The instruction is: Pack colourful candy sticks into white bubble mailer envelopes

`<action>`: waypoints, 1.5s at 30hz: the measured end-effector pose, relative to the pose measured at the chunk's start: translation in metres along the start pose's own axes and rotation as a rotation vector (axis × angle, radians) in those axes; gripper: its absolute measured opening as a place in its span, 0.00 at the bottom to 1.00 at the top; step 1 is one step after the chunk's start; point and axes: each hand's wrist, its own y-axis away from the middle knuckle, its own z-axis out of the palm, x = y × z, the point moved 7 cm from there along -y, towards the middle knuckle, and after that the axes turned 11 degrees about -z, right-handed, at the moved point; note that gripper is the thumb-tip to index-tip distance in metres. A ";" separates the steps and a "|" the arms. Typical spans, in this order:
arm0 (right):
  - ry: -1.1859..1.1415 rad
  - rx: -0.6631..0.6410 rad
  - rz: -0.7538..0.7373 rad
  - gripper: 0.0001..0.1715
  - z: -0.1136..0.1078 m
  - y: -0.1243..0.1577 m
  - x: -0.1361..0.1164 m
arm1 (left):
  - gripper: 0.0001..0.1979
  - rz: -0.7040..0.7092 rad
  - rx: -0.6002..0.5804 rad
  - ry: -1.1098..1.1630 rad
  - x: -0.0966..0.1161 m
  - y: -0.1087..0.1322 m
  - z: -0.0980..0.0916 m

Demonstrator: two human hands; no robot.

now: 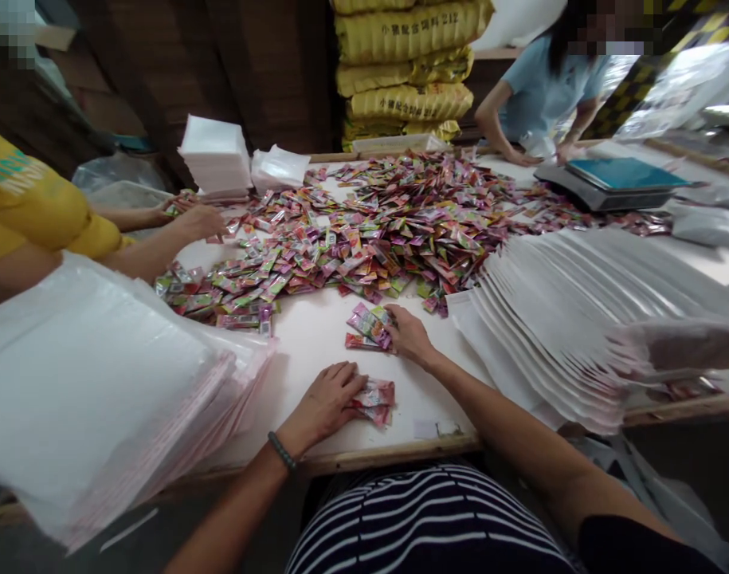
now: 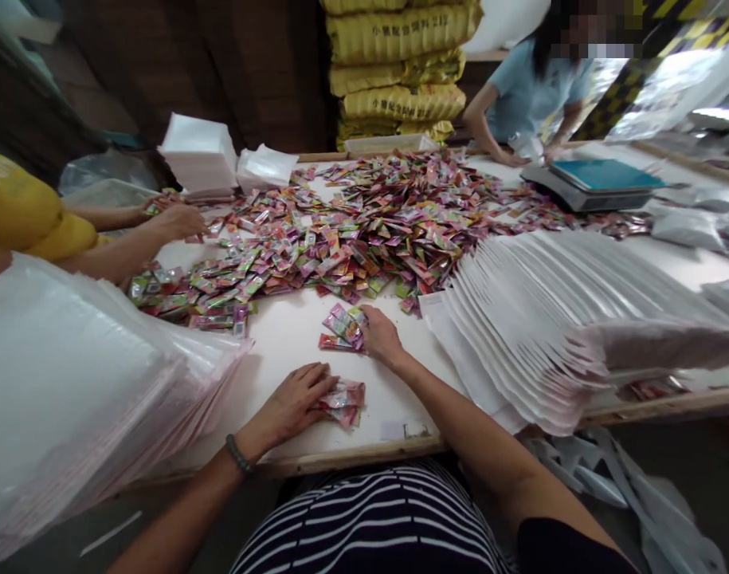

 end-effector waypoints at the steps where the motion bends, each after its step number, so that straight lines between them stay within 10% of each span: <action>1: 0.018 0.013 0.019 0.26 0.000 -0.001 0.001 | 0.25 -0.002 -0.003 0.010 -0.002 0.001 0.001; 10: -0.047 -0.225 -0.220 0.15 0.021 -0.024 -0.046 | 0.54 -0.167 0.043 -0.020 -0.033 -0.010 0.016; 16: 0.235 -0.133 -0.163 0.15 0.009 -0.068 -0.030 | 0.47 -0.184 -0.060 0.024 -0.030 -0.029 0.018; 25: -0.024 -0.407 -0.397 0.24 0.005 0.020 -0.035 | 0.70 -0.106 0.107 0.352 -0.018 -0.015 0.014; 34: 0.189 -0.563 -0.500 0.47 0.028 0.084 -0.066 | 0.49 -0.035 0.064 0.298 -0.010 -0.032 0.018; 41: 0.282 -0.486 -0.519 0.60 0.028 0.080 -0.062 | 0.51 -0.107 0.064 0.411 -0.007 -0.019 0.002; 45: 0.300 -0.418 -0.536 0.44 0.024 0.081 -0.079 | 0.40 -0.170 0.141 0.275 0.019 -0.006 -0.013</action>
